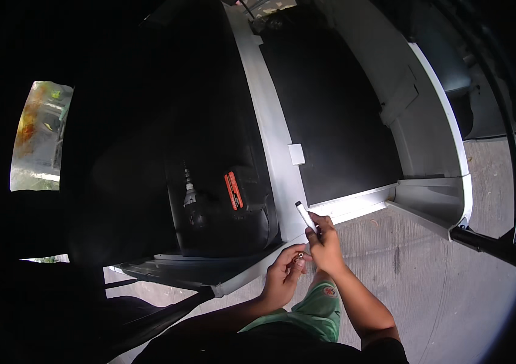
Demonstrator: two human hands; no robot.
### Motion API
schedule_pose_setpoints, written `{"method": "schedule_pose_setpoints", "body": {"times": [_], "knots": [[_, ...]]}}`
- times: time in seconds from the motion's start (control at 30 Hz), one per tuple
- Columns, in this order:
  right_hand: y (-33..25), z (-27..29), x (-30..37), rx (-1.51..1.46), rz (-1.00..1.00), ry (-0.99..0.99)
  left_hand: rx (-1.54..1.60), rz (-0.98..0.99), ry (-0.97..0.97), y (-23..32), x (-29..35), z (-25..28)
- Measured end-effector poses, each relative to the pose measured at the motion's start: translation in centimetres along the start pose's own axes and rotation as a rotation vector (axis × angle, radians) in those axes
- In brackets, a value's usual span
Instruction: Marking and drilling holes on a vehicle frame to attach a bracket.
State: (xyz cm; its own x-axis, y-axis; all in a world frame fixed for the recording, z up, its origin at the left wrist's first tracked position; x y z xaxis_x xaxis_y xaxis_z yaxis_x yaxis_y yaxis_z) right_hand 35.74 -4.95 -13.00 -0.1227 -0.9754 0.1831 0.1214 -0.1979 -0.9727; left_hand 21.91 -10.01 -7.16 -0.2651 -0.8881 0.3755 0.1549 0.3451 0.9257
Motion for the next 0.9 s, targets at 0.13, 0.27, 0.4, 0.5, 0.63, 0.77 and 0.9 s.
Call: {"method": "schedule_pose_setpoints", "body": {"times": [0.13, 0.27, 0.4, 0.5, 0.63, 0.77, 0.9], "knots": [[-7.5, -1.2, -9.6, -0.213, 0.195, -0.012, 0.270, -0.444, 0.449, 7.3, -4.4, 0.2], [-13.1, -6.5, -18.3, -0.191, 0.253, -0.130, -0.096, -0.704, 0.932, 13.2, -9.9, 4.7], [-14.8, -11.6, -25.5, 0.134, 0.544, -0.046, -0.533, -0.616, 1.039, 17.8, -16.7, 12.0], [-14.0, -13.9, -26.9, 0.483, 0.561, -0.154, -0.506, -0.114, 1.081, 12.9, -21.9, 20.5], [-14.4, -15.6, -24.4, 0.576, 0.640, -0.324, -0.592, 0.035, 1.113, 8.3, -23.1, 26.7], [-12.5, -12.3, -24.2, 0.338, 0.635, -0.308, -0.348, 0.014, 0.994, 8.7, -24.8, 24.2], [-11.6, -9.0, -21.8, -0.004, 0.482, -0.264, -0.477, -0.076, 1.015, 9.0, -24.0, 24.1]]}}
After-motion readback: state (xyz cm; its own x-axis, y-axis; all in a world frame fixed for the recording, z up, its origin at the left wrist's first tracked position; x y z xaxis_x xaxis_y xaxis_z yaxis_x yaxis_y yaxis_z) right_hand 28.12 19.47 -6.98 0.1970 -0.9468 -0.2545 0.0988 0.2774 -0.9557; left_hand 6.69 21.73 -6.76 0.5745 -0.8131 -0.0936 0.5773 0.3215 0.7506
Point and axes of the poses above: each hand's wrist, its own x-axis away from the middle knuckle, its own z-axis out of the back of the hand, y = z × x, the point moved 4 cm from there along -x, towards the middle knuckle, and after that the axes turned 1 degree about -y, right-handed, at the moved point
